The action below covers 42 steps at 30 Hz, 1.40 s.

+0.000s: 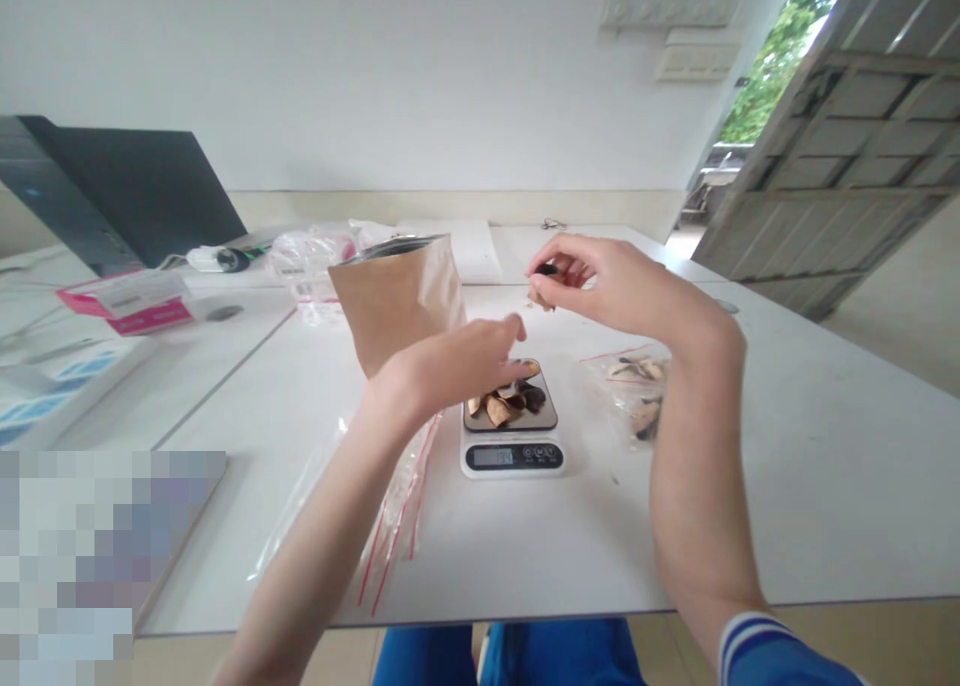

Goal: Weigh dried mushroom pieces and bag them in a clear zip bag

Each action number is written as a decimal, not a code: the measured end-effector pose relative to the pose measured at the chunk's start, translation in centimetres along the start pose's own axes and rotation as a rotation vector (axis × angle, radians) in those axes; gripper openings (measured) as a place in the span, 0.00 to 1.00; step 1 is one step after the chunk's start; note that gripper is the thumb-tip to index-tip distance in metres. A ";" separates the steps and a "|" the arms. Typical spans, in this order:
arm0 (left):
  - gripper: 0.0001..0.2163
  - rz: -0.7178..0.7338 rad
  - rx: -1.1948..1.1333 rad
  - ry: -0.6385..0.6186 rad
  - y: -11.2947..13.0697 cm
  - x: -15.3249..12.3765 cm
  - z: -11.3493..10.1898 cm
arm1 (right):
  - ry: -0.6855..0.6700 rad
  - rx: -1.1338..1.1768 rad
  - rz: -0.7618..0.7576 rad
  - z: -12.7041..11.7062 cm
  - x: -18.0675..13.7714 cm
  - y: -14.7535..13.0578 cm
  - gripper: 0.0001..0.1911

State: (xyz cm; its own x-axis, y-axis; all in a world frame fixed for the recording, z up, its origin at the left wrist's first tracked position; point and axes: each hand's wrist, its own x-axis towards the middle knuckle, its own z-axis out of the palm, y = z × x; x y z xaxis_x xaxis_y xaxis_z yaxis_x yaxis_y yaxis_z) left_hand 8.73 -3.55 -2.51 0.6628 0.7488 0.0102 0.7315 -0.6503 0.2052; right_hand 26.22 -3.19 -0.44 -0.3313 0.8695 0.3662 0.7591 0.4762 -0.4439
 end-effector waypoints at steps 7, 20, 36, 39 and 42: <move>0.08 0.088 0.091 -0.278 1.1 1.3 2.2 | -0.160 -0.105 0.121 -0.8 -0.5 1.6 0.12; 0.14 -0.118 0.232 -0.234 1.7 3.0 6.4 | -0.194 -0.081 0.106 -1.1 -0.6 1.2 0.13; 0.17 0.000 -0.041 0.001 -1.0 0.7 0.1 | -0.202 -0.082 0.138 -1.7 -1.3 1.6 0.15; 0.18 0.004 -0.204 0.401 -2.5 -1.6 -2.6 | -0.219 -0.110 0.153 -1.9 -1.3 1.9 0.16; 0.25 -0.027 -0.252 0.879 -4.1 -3.0 -3.8 | -0.228 -0.143 0.173 -2.1 -1.2 2.0 0.15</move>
State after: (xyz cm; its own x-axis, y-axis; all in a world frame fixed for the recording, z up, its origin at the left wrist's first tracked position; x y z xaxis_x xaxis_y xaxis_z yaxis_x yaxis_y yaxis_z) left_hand 3.07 -2.65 0.36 0.2094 0.6586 0.7228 0.6197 -0.6612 0.4229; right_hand 29.30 -3.58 -0.08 -0.2950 0.9508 0.0952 0.8810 0.3092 -0.3580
